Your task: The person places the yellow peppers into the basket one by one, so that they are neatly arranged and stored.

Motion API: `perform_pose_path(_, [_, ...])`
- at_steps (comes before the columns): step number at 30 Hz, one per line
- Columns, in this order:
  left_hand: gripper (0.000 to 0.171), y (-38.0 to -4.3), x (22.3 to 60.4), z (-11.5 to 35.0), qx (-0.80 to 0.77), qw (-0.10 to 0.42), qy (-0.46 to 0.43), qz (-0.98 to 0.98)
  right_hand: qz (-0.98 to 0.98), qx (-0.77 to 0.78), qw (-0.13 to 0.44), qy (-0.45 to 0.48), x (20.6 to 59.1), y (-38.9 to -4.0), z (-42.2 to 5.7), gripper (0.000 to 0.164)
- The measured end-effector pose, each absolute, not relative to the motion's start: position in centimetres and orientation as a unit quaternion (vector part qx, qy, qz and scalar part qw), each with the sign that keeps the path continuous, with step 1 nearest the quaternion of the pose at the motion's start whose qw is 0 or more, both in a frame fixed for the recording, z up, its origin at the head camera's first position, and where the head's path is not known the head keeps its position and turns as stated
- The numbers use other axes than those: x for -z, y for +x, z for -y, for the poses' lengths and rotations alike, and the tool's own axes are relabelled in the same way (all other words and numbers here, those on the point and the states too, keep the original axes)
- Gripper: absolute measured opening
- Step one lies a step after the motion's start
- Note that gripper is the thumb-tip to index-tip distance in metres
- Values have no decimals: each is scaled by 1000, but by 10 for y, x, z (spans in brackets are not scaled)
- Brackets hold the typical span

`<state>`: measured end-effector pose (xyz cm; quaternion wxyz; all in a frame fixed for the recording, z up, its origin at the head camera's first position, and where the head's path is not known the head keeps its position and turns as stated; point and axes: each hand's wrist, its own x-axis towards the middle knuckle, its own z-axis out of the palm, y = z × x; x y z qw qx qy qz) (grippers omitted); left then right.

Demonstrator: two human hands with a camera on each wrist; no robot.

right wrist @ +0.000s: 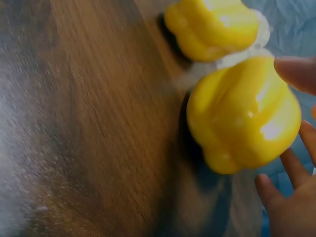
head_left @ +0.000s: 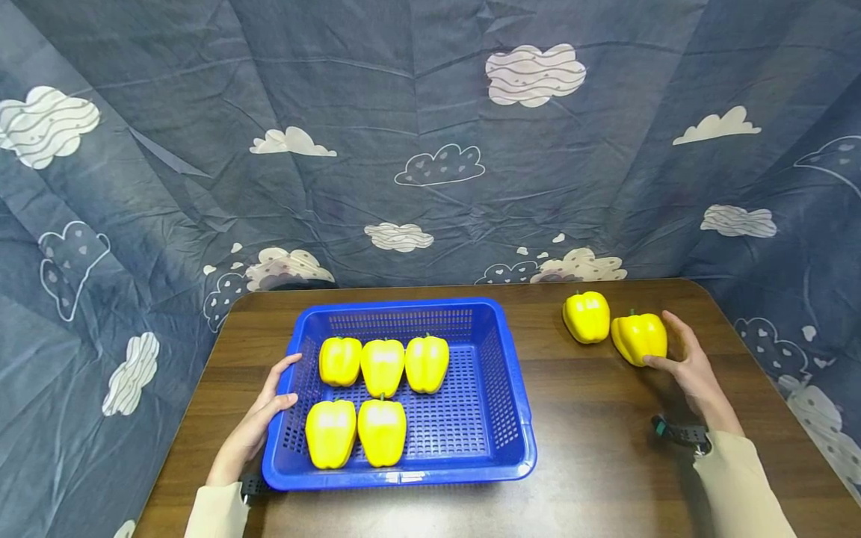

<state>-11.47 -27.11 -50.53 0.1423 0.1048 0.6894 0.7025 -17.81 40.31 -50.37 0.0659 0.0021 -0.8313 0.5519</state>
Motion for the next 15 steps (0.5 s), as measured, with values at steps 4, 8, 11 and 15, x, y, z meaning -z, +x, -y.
perform_pose_path(4, [60,-115,505,271,-697,138,104,-695,822,-568,35,-7,506,-184,-407,90])
perform_pose_path(8, [60,-115,506,271,-699,138,105,-693,820,-572,10,-18,510,-189,-410,94])
perform_pose_path(11, [60,-115,506,271,-701,140,106,-691,821,-571,-4,-24,513,-191,-412,96])
perform_pose_path(15, [60,-115,506,271,-698,139,99,-695,821,-571,-15,-26,515,-192,-412,97])
